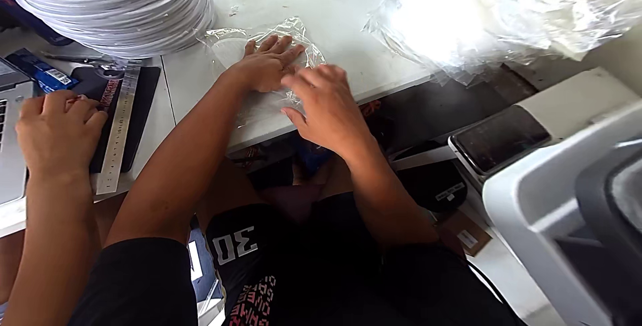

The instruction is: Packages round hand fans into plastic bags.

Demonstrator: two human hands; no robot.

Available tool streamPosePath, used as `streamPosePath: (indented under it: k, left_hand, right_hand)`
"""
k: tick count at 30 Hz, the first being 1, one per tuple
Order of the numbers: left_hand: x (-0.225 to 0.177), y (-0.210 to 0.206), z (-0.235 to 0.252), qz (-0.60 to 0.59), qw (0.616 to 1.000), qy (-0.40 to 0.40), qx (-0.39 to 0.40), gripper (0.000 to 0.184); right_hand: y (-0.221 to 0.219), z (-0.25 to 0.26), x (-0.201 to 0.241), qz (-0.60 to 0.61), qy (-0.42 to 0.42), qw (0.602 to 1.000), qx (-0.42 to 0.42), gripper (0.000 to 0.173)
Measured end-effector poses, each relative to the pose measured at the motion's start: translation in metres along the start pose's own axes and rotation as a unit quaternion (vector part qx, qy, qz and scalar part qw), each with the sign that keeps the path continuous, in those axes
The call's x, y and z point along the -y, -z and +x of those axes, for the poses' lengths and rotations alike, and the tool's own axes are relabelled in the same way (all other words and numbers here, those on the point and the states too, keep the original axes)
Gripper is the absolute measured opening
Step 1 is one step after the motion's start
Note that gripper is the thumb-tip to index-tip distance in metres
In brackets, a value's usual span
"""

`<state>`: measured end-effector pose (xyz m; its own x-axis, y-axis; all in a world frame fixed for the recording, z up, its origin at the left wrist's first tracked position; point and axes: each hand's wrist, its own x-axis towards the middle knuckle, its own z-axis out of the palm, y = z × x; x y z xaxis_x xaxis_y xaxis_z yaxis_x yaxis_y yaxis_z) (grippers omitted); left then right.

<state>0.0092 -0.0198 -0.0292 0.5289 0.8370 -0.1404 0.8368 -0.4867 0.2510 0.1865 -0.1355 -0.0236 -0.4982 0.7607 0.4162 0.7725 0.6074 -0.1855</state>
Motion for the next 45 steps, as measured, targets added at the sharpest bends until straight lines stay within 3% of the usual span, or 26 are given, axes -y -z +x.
streamPosePath:
  k: [2,10,12,15,18,23,25,27,30,32,37,42,45]
  left_hand:
    - [0.002,-0.003,0.001,0.006,1.000,-0.002,-0.014,0.059]
    - [0.005,-0.003,0.003,0.012,1.000,0.010,-0.015,0.060]
    - [0.003,-0.003,0.003,0.010,1.000,0.015,-0.010,0.060]
    - [0.002,-0.003,0.004,0.012,1.000,0.012,-0.014,0.059]
    - [0.003,-0.005,0.002,0.011,1.000,0.009,-0.021,0.059]
    - [0.005,-0.006,0.001,0.005,1.000,0.016,-0.021,0.060]
    - [0.003,-0.004,0.002,0.008,1.000,0.022,-0.020,0.060]
    - [0.000,-0.003,0.003,0.008,0.999,0.024,-0.020,0.060]
    - [-0.001,-0.002,0.001,0.007,1.000,0.017,-0.019,0.060]
    - [0.001,-0.003,0.000,0.006,1.000,0.007,-0.027,0.060]
    - [0.003,-0.005,0.000,0.002,1.000,0.012,-0.029,0.059]
    - [0.003,-0.004,-0.001,-0.002,1.000,0.015,-0.027,0.059]
    - [0.000,-0.002,0.001,-0.001,1.000,0.017,-0.024,0.059]
  right_hand:
    - [-0.013,0.003,0.000,0.007,0.015,1.000,0.017,0.018]
    - [0.006,-0.037,-0.002,0.104,0.062,0.984,-0.134,0.016]
    - [0.013,-0.034,0.002,0.094,0.034,0.987,-0.125,0.019]
    - [0.005,-0.012,-0.003,0.044,-0.005,0.997,-0.062,0.038]
    - [-0.020,0.000,-0.015,0.051,-0.005,0.998,-0.043,0.020]
    - [-0.018,-0.030,-0.009,0.095,0.062,0.987,-0.115,0.015]
    - [-0.015,-0.040,-0.011,0.106,0.078,0.987,-0.089,0.016]
    - [-0.008,-0.043,-0.009,0.100,0.044,0.992,-0.058,0.020]
    - [0.004,-0.028,0.008,0.081,-0.001,0.991,-0.105,0.041]
    - [0.003,-0.014,0.019,0.068,-0.013,0.993,-0.094,0.049]
    - [-0.018,0.001,0.030,0.063,0.021,0.998,-0.010,0.015]
    - [-0.028,-0.028,0.026,0.107,0.095,0.988,-0.061,0.017]
    - [-0.025,-0.037,0.022,0.143,0.092,0.983,-0.062,0.019]
